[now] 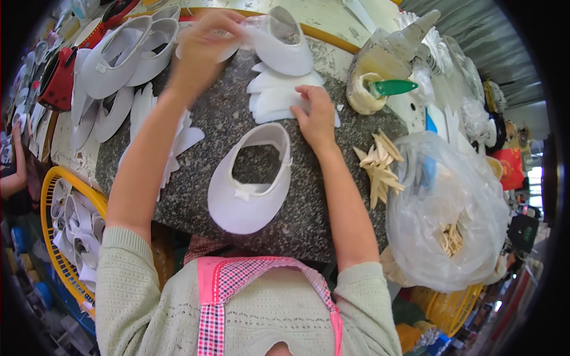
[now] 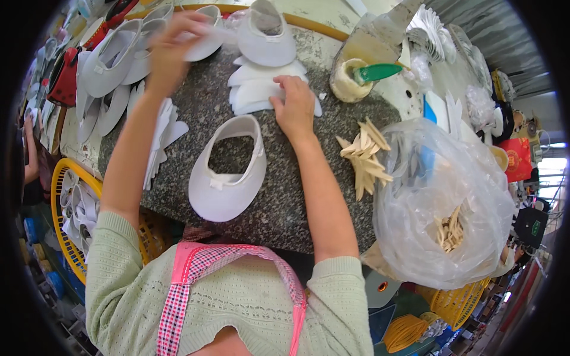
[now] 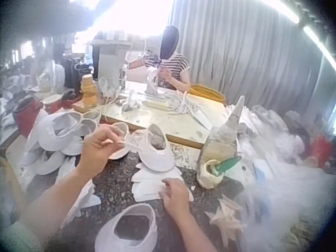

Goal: The person assembles shoe components by hand, folding and pressing white fabric and plastic parts onto the main body and attaching a decorative bow.

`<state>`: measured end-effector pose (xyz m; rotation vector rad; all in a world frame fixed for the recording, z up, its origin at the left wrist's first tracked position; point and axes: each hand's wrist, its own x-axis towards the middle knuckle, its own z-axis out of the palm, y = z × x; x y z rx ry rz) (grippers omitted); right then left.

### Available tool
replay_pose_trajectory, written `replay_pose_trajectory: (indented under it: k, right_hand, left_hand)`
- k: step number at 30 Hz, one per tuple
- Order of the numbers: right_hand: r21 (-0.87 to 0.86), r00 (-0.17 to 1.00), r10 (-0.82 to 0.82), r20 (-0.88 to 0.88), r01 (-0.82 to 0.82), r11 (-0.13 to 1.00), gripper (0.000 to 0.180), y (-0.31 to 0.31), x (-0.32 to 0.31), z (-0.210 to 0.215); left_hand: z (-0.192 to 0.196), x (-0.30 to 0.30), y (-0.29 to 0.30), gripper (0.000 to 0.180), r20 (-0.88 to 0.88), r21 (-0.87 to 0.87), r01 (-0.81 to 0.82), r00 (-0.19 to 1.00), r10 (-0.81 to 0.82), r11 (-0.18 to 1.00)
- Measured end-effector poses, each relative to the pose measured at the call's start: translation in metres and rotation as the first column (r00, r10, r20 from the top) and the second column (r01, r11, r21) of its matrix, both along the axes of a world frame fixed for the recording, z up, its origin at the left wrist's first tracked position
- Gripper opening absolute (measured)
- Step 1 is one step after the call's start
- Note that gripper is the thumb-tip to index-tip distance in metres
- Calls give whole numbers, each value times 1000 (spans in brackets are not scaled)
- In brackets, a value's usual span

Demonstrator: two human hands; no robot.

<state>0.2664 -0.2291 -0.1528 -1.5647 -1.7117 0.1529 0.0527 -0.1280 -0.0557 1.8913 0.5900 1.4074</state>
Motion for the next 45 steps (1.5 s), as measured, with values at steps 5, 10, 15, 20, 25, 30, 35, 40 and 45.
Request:
replay_pose_trajectory:
  k: [5,10,15,20,25,30,35,40,45]
  right_hand:
    - [283,990,-143,19,132,950,25,-22,-8,34]
    - [33,579,161,-799,-225,974,18,-126,-88,94]
    - [-41,475,95,-875,-267,963,16,-169,-105,74]
    - [-283,713,-88,-696,-160,946,20,-181,-102,32]
    - [-389,750,-131,-648,-179,904,20,-181,-96,23]
    - [-365,731,-26,-681,-309,878,23,-178,-84,21]
    - [-364,733,5,-680,-344,866,25,-176,-81,21]
    - [-356,762,26,-647,-333,873,25,-175,-81,21]
    - [-298,763,68,-643,-330,896,25,-173,-84,16]
  left_hand:
    - [43,-69,-66,8,154,-178,-348,914,375,920]
    - [13,-59,-173,11,34,-533,-88,992,125,842]
    - [-7,-80,-202,13,0,-615,61,997,-78,786]
    - [-42,-96,-194,15,-335,-574,-53,925,-176,817]
    - [-71,-98,-197,15,-175,-812,16,947,-268,584]
    - [-63,-96,-199,16,-209,-783,32,927,-312,621]
    - [-58,-95,-199,19,-328,-709,-25,897,-298,705]
    - [-58,-93,-200,19,-410,-660,-74,870,-275,748]
    - [-61,-91,-201,24,-537,-536,-170,824,-179,827]
